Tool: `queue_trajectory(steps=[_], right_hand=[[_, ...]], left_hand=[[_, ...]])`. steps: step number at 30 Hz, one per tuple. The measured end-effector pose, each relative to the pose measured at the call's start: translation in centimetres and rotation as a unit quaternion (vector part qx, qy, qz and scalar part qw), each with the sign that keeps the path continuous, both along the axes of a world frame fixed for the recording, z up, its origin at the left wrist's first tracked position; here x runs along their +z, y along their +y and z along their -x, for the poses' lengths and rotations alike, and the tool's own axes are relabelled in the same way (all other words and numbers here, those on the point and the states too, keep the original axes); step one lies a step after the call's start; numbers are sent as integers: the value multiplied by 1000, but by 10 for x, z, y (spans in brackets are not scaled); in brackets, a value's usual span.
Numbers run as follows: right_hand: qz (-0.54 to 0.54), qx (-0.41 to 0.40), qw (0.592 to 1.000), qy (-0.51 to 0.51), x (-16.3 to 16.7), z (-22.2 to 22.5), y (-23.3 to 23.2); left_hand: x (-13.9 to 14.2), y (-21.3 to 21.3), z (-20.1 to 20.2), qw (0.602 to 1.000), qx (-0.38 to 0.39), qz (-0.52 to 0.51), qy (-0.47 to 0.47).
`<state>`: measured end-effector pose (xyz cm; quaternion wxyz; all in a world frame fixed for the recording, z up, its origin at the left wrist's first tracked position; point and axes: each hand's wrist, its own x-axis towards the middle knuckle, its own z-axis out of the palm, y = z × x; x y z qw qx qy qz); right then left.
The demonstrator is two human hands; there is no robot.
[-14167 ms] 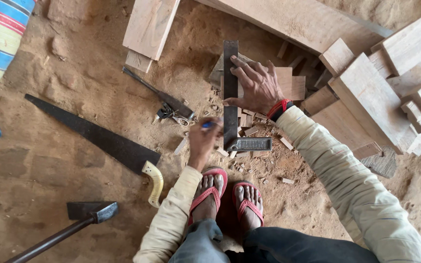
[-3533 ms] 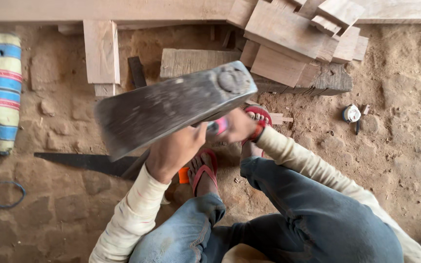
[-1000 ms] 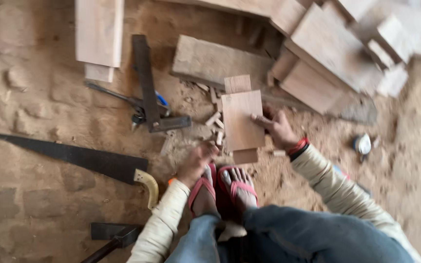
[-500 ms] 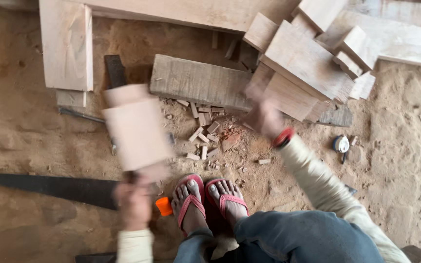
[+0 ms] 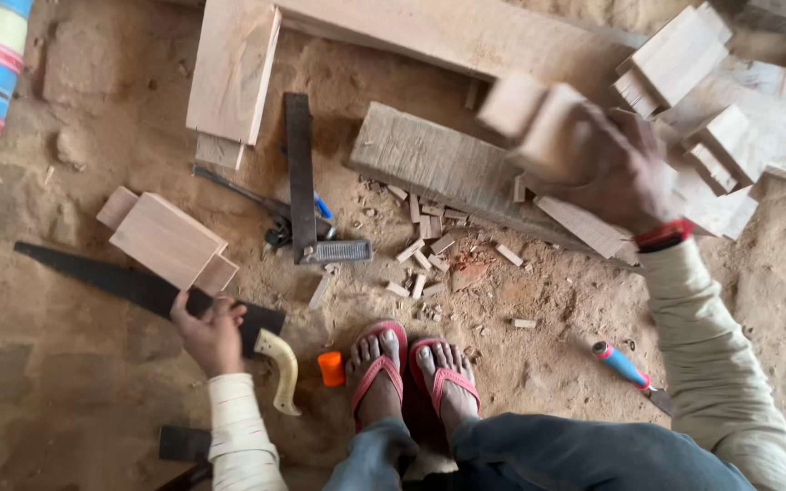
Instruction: The person uses a try square and a blue marker to mark lines on multiple small wooden blocks. They repeatedly pick up a block, align the square, draw a line, and set the block aside. The person also uses a chisel and mallet briefly to chip wood.
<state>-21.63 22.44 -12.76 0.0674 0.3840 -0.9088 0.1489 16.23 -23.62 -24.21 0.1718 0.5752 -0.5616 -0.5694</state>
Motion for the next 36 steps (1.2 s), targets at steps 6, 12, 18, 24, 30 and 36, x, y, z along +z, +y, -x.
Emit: queue_trajectory(steps=[6,12,18,24,30,36], right_hand=[[71,194,978,-12,-28,-21,-133],[-79,208,974,-36,-71,-23,-215],[-89,137,985,-46,-90,12,-162],[-130,101,982,-87,-85,23,-128],[-102,98,988,-69,-81,1,-132],[-94,99,989,-56,-79,-2,-130]], left_hand=[[-29,33,36,970,-176,-16,165],[-45,56,77,982,-122,-56,133],[-43,44,74,964,-179,-124,150],[-46,59,97,961,-222,-101,129],[-17,85,80,948,-171,-76,257],[-2,114,95,957,-214,-42,190]])
